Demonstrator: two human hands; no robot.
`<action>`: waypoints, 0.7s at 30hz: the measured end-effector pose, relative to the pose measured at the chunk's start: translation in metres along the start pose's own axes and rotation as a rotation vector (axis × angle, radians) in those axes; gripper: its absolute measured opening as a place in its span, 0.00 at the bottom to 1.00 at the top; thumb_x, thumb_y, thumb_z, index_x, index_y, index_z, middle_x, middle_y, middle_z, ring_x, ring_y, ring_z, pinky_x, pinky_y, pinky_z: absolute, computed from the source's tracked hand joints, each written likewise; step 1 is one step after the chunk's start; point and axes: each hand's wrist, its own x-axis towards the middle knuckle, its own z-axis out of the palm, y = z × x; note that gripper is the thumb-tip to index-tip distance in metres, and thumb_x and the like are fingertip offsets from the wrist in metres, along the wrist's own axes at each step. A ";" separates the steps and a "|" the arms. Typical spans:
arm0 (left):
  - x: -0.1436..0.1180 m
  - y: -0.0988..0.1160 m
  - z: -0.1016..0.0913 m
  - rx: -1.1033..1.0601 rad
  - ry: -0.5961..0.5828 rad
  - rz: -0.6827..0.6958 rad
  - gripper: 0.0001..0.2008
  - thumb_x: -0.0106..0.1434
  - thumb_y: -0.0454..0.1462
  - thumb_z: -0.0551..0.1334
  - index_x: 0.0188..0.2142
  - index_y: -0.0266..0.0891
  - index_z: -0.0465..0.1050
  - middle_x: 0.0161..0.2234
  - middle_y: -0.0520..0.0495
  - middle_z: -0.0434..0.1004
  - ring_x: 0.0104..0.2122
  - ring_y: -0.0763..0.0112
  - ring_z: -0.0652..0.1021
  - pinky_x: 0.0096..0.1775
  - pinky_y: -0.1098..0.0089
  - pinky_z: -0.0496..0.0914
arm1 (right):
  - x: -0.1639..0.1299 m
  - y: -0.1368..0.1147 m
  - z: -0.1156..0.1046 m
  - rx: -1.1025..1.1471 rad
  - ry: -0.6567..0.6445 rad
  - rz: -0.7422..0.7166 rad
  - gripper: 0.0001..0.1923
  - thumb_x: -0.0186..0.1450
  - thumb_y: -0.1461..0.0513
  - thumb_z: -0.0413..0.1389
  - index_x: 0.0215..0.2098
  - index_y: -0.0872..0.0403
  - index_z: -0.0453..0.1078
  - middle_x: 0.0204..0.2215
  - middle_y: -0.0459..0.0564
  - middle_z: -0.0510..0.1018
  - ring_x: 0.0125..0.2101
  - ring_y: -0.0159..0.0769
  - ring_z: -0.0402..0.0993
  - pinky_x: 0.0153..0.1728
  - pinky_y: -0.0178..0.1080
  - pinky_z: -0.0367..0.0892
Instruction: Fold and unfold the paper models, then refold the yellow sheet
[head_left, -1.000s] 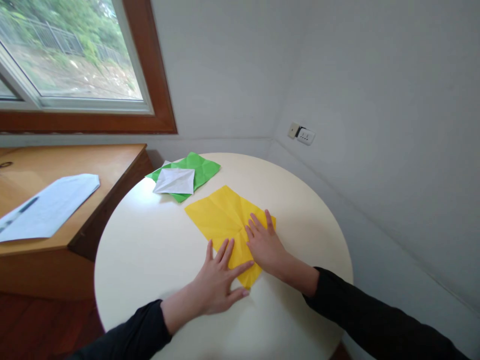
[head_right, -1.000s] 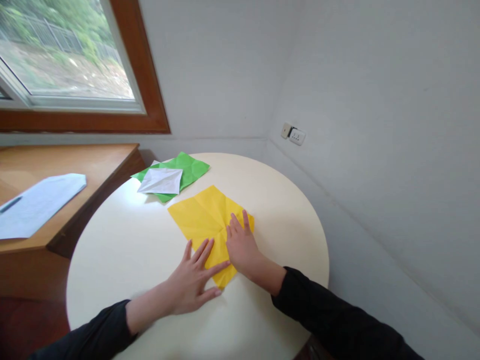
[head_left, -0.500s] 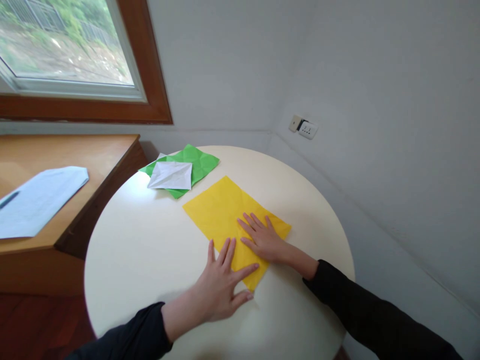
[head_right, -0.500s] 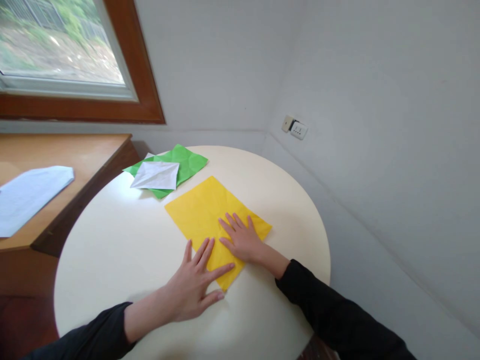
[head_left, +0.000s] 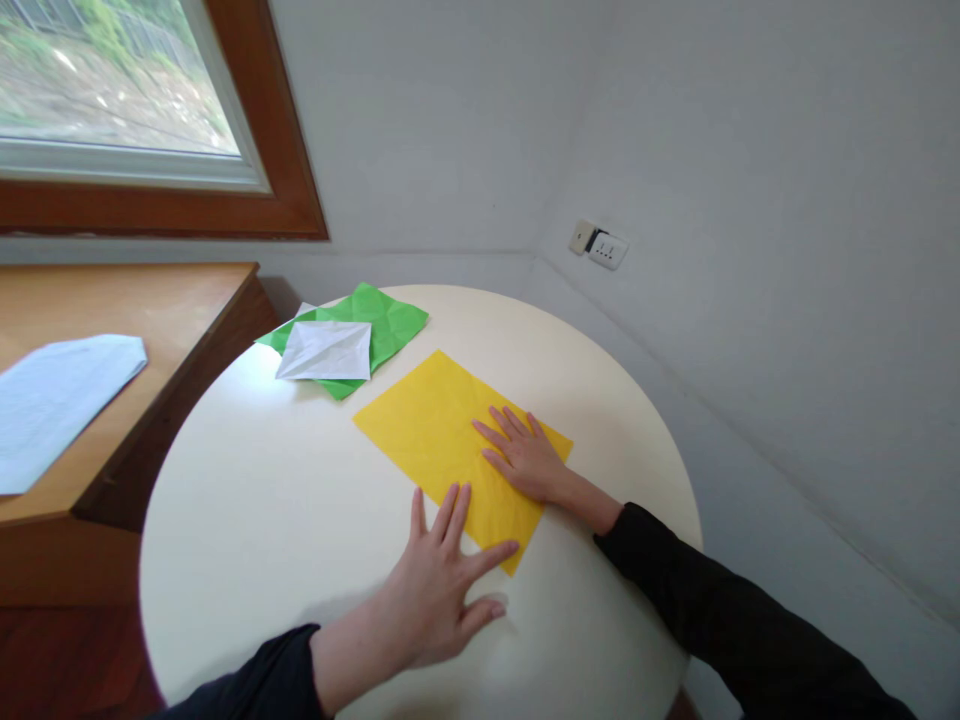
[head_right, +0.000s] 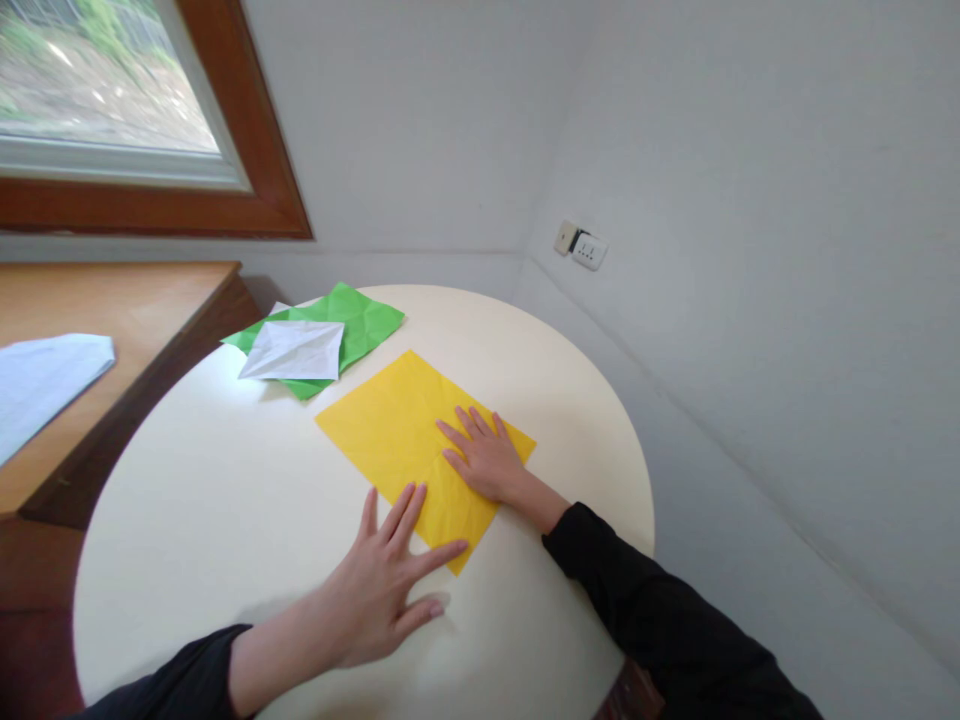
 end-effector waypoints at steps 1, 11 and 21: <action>0.000 0.000 0.000 -0.004 -0.002 0.002 0.27 0.62 0.56 0.45 0.60 0.59 0.52 0.64 0.39 0.46 0.62 0.39 0.49 0.51 0.31 0.44 | 0.003 0.003 0.001 -0.007 0.009 0.011 0.26 0.69 0.52 0.36 0.64 0.45 0.47 0.65 0.53 0.49 0.64 0.46 0.42 0.59 0.56 0.42; 0.000 -0.001 -0.005 -0.053 -0.039 0.002 0.26 0.63 0.54 0.47 0.61 0.61 0.50 0.64 0.38 0.46 0.62 0.39 0.48 0.51 0.30 0.44 | 0.025 0.025 0.009 -0.016 0.070 0.071 0.26 0.69 0.52 0.34 0.64 0.46 0.46 0.65 0.52 0.49 0.64 0.43 0.43 0.60 0.52 0.42; 0.017 -0.015 0.006 0.069 0.152 -0.001 0.22 0.67 0.36 0.48 0.60 0.44 0.55 0.61 0.38 0.56 0.61 0.57 0.58 0.58 0.41 0.41 | 0.025 0.025 0.009 0.018 0.085 0.062 0.26 0.69 0.52 0.36 0.64 0.45 0.46 0.65 0.52 0.49 0.63 0.44 0.43 0.60 0.53 0.42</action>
